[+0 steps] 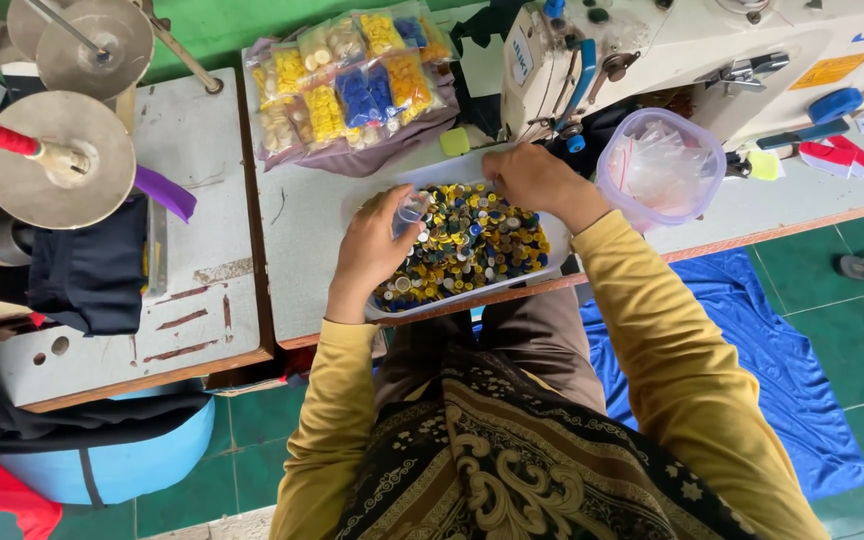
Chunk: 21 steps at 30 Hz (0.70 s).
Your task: Manually picking up small buttons from a container and placing them into a small plastic bag.
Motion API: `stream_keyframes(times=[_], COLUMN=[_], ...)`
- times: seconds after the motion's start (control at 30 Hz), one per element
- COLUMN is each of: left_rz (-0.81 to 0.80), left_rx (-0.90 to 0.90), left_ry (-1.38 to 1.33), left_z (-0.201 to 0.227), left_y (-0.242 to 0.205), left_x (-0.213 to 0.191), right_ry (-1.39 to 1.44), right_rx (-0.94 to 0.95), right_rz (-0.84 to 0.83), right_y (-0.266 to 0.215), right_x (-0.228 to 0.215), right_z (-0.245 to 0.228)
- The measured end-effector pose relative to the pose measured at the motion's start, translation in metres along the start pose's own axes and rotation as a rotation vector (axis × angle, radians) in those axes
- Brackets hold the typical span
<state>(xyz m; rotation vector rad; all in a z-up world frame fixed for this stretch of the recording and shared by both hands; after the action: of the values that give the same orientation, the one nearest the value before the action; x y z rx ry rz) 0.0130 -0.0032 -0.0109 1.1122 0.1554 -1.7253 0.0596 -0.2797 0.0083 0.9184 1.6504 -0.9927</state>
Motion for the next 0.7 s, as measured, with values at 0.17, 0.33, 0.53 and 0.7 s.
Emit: stream_keyframes(times=[0.17,0.33,0.53,0.7], left_rz=[-0.015,-0.036,-0.075,-0.058], left_rx=[0.0,-0.009,-0.053,-0.054], left_ry=[0.006,-0.007,-0.025,-0.018], left_z=[0.0,0.002,0.004,0.006], left_y=[0.001,0.003,0.002,0.001], left_x=[0.0,-0.003,-0.003,-0.005], right_ry=[-0.172,-0.397,-0.466,-0.423], right_rx=[-0.031,-0.119,-0.172,-0.158], right_rz=[-0.122,0.018,0.14,0.279], right_y=[0.007,0.015,0.014,0.006], right_x=[0.036,0.064,0.08,0.055], right_z=[0.02,0.027,0.034,0.019])
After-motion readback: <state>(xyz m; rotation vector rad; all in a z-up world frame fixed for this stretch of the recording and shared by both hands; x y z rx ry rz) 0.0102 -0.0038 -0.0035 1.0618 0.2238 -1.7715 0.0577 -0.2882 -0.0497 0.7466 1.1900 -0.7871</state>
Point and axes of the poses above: each hand's wrist, its own y-axis towards the middle knuckle, its own x-axis out of the palm, z = x × y, the point moved 1 cm from there along y, towards the middle knuckle, and after that the axes turned 5 degrees about -z, right-handed, at the moved point
